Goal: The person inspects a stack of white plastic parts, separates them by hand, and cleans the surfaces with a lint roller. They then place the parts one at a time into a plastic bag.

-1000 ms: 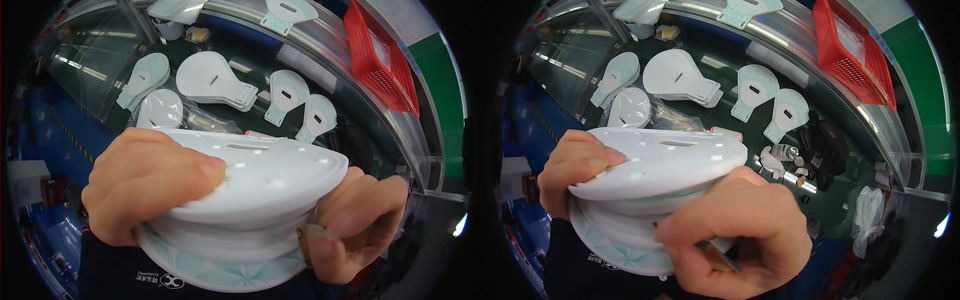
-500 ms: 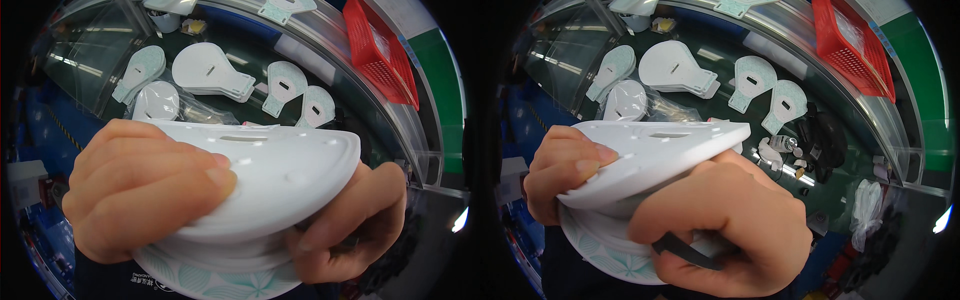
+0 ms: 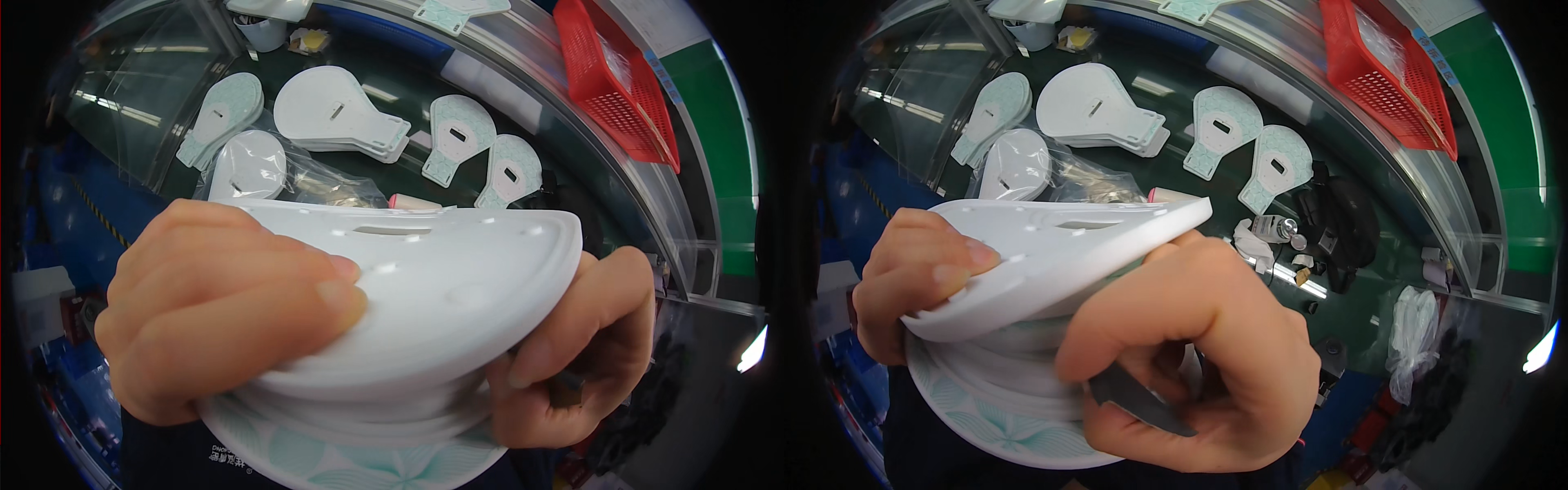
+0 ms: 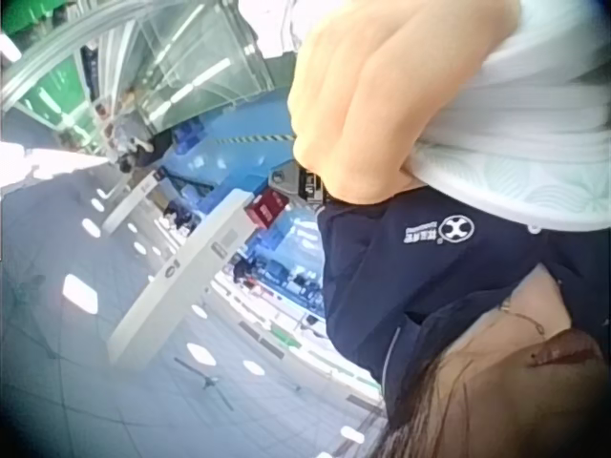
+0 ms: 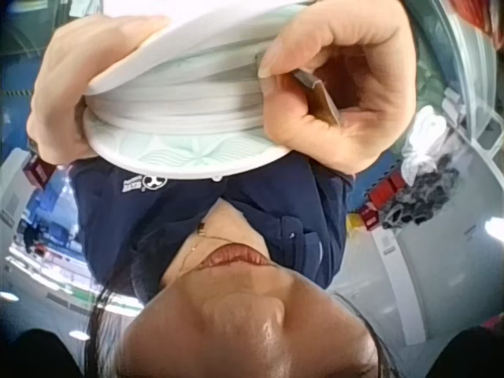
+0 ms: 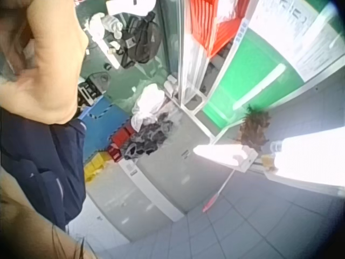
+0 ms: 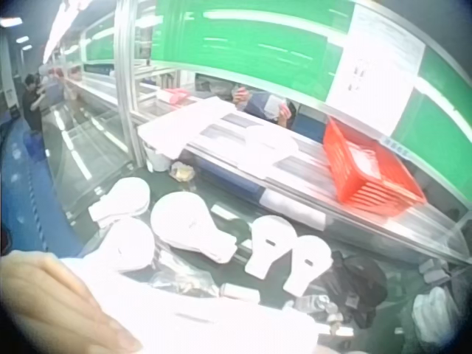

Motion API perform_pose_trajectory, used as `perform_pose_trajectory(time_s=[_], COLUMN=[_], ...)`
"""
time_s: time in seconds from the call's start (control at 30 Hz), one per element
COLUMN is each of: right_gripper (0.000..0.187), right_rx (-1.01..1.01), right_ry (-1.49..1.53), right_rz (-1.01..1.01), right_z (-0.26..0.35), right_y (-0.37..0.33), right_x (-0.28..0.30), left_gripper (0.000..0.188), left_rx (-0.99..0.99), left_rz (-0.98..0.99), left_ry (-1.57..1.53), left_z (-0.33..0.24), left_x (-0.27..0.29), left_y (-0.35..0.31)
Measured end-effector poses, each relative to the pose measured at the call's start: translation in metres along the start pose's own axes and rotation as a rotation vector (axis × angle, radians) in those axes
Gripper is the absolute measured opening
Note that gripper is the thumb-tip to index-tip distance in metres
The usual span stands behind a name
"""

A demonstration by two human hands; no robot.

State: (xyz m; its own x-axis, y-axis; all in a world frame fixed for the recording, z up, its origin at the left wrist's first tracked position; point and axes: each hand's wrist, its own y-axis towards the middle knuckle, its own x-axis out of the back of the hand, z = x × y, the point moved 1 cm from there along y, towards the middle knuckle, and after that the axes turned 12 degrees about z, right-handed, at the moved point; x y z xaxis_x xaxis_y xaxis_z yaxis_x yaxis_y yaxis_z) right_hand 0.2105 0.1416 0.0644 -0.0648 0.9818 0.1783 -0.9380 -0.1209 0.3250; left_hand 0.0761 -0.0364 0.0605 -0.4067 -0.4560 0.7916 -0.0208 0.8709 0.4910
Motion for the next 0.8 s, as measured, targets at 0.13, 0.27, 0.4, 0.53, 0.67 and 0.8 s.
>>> perform_pose_trajectory(time_s=[0.13, 0.27, 0.4, 0.53, 0.67, 0.8], right_gripper=[0.033, 0.061, 0.064, 0.059, 0.054, 0.038], right_rx=[-0.099, -0.441, -0.338, -0.224, -0.282, -0.120], right_ry=[-0.024, -0.301, -0.233, -0.157, -0.173, 0.094], right_rz=[-0.305, -0.968, -0.663, -0.301, -0.192, 0.012], right_z=[0.003, 0.024, 0.027, 0.017, 0.019, 0.010], right_y=[0.003, -0.002, -0.012, -0.020, -0.019, -0.011], right_x=[-0.010, -0.044, -0.033, -0.015, -0.006, 0.001], left_gripper=[0.030, 0.030, 0.031, 0.031, 0.032, 0.033], left_rx=[-0.026, -0.039, -0.045, -0.044, -0.036, -0.051], left_rz=[0.124, 0.182, 0.209, 0.228, 0.213, 0.196], left_ry=[-0.037, -0.064, -0.067, -0.077, -0.089, -0.087], left_z=[0.006, 0.009, 0.009, 0.008, 0.006, 0.004], left_x=[0.014, 0.020, 0.020, 0.020, 0.019, 0.016], left_y=[-0.005, -0.009, -0.008, -0.007, -0.007, -0.007])
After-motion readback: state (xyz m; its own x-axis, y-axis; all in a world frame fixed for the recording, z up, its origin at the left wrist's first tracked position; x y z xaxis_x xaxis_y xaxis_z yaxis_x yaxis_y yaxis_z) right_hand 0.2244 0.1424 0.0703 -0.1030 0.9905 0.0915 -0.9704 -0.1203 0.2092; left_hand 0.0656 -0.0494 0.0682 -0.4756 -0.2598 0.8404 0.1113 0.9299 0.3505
